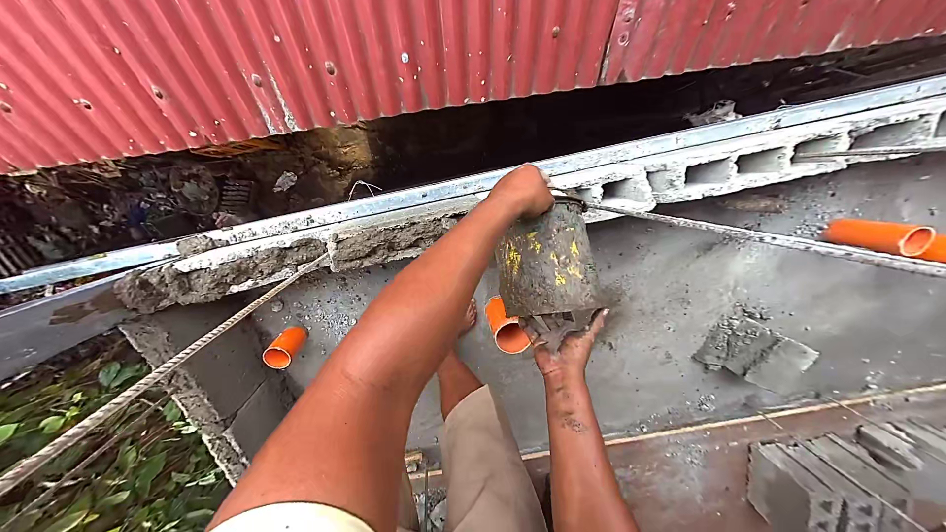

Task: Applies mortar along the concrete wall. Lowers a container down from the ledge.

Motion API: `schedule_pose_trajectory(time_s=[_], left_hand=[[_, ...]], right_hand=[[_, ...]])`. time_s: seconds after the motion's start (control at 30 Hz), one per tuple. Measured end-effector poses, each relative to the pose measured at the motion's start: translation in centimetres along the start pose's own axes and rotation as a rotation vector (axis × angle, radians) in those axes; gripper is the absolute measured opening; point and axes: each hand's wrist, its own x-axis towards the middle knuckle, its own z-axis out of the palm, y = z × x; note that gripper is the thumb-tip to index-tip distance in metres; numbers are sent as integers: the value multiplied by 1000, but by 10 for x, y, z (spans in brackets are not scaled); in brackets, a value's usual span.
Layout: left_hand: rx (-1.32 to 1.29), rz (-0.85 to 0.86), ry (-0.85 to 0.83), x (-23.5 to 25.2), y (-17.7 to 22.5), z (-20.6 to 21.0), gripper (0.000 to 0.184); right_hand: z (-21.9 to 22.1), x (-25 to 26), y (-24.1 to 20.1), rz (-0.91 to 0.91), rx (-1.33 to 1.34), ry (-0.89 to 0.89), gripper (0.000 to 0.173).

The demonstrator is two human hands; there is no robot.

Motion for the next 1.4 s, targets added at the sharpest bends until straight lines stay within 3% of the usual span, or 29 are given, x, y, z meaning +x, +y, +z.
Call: schedule_pose_trajectory(time_s=[0.6, 0.83, 1.1, 1.2, 1.33, 1.4], left_hand=[[-26, -44, 103, 1, -8, -7, 31], [-95, -99, 157, -13, -25, -25, 27], [-260, -204, 219, -76, -86, -51, 28], [-278, -236, 243, -93, -104, -60, 30], [-236, -208, 241, -93, -85, -59, 28], [-222, -214, 227, -82, -74, -43, 26]], right_hand=[[4, -1, -7, -143, -151, 21, 66], [16, -9, 12, -91, -216, -36, 71], [42, -62, 62, -67, -308, -96, 59], [38, -69, 91, -68, -307, -160, 67], [33, -72, 97, -139, -305, -198, 77], [31, -75, 75, -129, -313, -136, 70]])
